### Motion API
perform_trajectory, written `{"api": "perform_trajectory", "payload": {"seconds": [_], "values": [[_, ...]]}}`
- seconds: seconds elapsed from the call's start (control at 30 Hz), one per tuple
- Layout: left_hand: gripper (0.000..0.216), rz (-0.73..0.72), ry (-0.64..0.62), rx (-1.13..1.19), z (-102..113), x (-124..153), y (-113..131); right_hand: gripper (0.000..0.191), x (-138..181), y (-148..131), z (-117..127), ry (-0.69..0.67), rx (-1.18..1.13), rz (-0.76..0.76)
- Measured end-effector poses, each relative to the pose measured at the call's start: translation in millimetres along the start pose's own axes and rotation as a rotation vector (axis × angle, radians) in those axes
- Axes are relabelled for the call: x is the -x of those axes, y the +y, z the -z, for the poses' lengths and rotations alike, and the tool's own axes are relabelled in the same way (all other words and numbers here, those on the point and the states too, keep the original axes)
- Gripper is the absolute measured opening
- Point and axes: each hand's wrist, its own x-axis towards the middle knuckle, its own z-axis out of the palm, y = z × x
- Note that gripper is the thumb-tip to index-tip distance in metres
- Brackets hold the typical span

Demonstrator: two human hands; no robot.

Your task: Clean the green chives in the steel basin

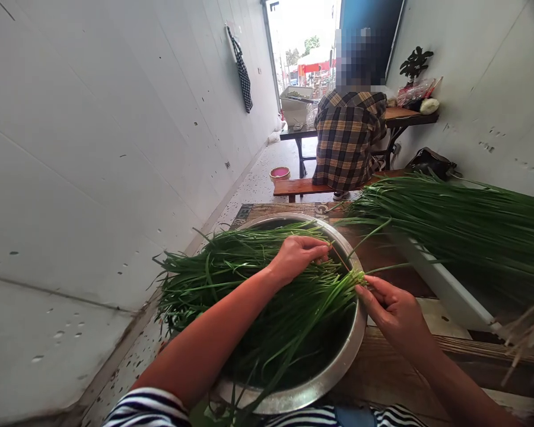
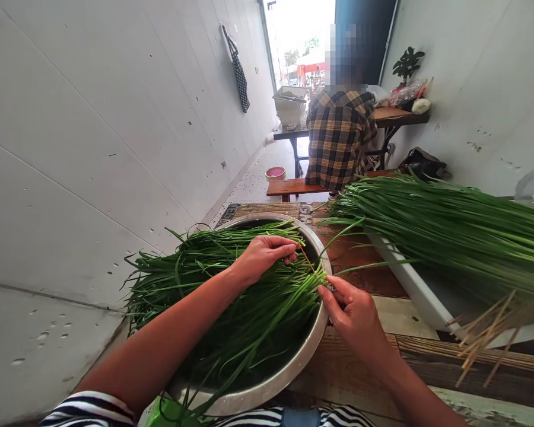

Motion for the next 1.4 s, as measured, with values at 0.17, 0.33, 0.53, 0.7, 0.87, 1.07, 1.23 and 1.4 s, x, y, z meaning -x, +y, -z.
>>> {"api": "perform_trajectory", "payload": {"seconds": [0.17, 0.33, 0.53, 0.7, 0.87, 1.07, 1.23, 1.4], "values": [[0.024, 0.044, 0.021, 0.144, 1.1, -0.3, 4.4, 0.036, 0.3, -1.7, 0.4, -0.018, -0.008, -0.028], [0.023, 0.057, 0.027, 0.200, 2.9, -1.2, 5.6, 0.034, -0.7, -7.4, 0.5, -0.008, 0.013, -0.009], [0.027, 0.077, 0.023, 0.254, 4.7, -1.7, 5.2, 0.033, -0.6, -8.0, 1.0, 0.017, 0.049, 0.007], [0.028, 0.090, -0.001, 0.265, 4.9, -1.6, 5.3, 0.033, -0.8, -5.3, 0.3, 0.027, 0.056, 0.017], [0.031, 0.096, -0.014, 0.285, 4.8, -1.3, 6.1, 0.035, -0.6, -5.1, -0.2, 0.024, 0.046, 0.002], [0.031, 0.137, -0.035, 0.345, 4.9, -1.2, 6.3, 0.033, 0.4, -5.0, -0.2, 0.019, 0.026, 0.012], [0.029, 0.123, -0.038, 0.345, 4.6, -1.1, 6.5, 0.033, 0.4, -4.2, 0.1, -0.007, 0.012, 0.010], [0.030, 0.138, -0.046, 0.342, 5.0, -1.2, 7.5, 0.033, 0.0, -6.3, 0.2, -0.011, 0.014, 0.009]]}}
